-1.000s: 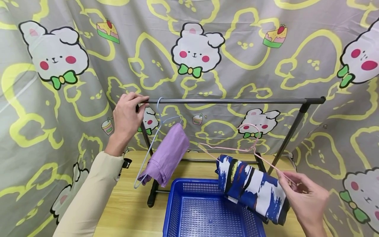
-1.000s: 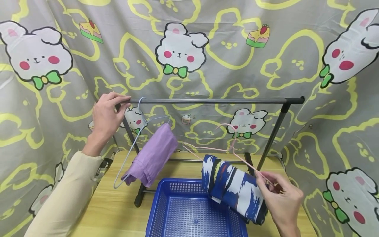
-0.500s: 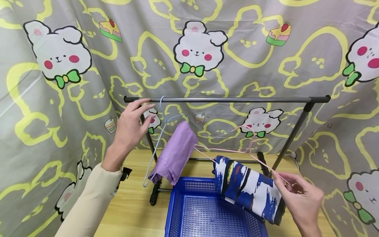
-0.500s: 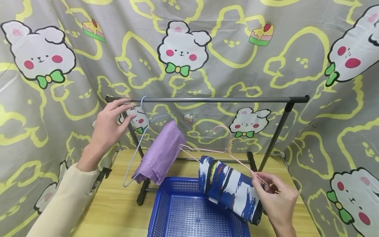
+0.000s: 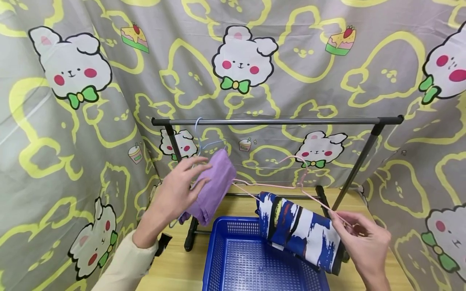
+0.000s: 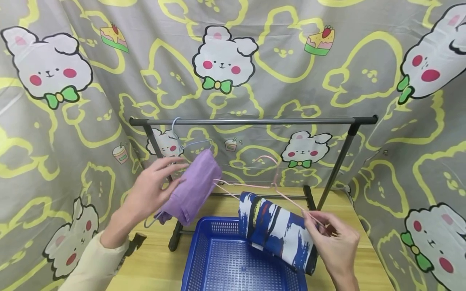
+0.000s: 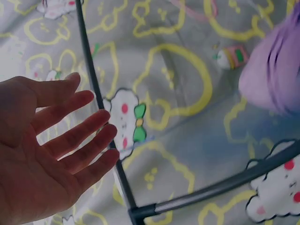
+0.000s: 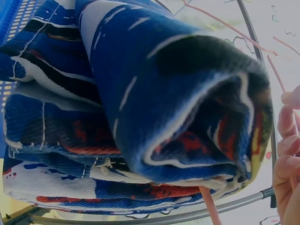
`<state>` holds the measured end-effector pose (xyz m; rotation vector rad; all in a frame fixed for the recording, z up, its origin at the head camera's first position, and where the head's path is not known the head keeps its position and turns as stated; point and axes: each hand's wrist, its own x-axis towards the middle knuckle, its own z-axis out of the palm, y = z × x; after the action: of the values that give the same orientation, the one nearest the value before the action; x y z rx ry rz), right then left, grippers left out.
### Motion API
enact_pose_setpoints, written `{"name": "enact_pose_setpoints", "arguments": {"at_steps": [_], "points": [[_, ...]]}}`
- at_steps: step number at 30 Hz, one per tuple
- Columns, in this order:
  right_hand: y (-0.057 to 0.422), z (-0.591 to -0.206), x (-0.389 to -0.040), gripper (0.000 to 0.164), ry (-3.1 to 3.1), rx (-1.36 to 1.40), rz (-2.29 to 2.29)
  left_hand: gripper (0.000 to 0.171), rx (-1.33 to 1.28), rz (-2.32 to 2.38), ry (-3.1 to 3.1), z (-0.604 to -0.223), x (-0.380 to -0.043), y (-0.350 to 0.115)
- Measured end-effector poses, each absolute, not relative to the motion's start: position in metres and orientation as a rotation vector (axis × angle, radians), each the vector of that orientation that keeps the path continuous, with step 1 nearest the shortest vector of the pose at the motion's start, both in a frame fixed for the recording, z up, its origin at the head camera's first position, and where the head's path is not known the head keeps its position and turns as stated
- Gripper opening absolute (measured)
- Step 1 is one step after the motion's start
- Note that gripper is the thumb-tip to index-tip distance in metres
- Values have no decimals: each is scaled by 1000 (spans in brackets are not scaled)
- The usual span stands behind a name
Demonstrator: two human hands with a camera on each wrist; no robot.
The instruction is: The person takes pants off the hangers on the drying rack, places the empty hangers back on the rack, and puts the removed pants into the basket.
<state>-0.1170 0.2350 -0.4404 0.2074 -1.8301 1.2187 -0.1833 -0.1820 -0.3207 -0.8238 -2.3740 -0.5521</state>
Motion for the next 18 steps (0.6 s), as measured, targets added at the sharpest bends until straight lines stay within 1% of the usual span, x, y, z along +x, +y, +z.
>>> {"name": "enact_pose_setpoints", "arguments": {"at_steps": [4,8,18], "points": [[231,-439,-117,26,-1827,217,1241,31,-867,-599,-2360,-340,-173,-176],[226,-437,-117,26,-1835,215,1253,31,-854,-683,-2338,-358,-165,-174],[207,-425,-106,22,-1827,182,1293,29,-822,-804,-2375,-404,-164,-165]]}}
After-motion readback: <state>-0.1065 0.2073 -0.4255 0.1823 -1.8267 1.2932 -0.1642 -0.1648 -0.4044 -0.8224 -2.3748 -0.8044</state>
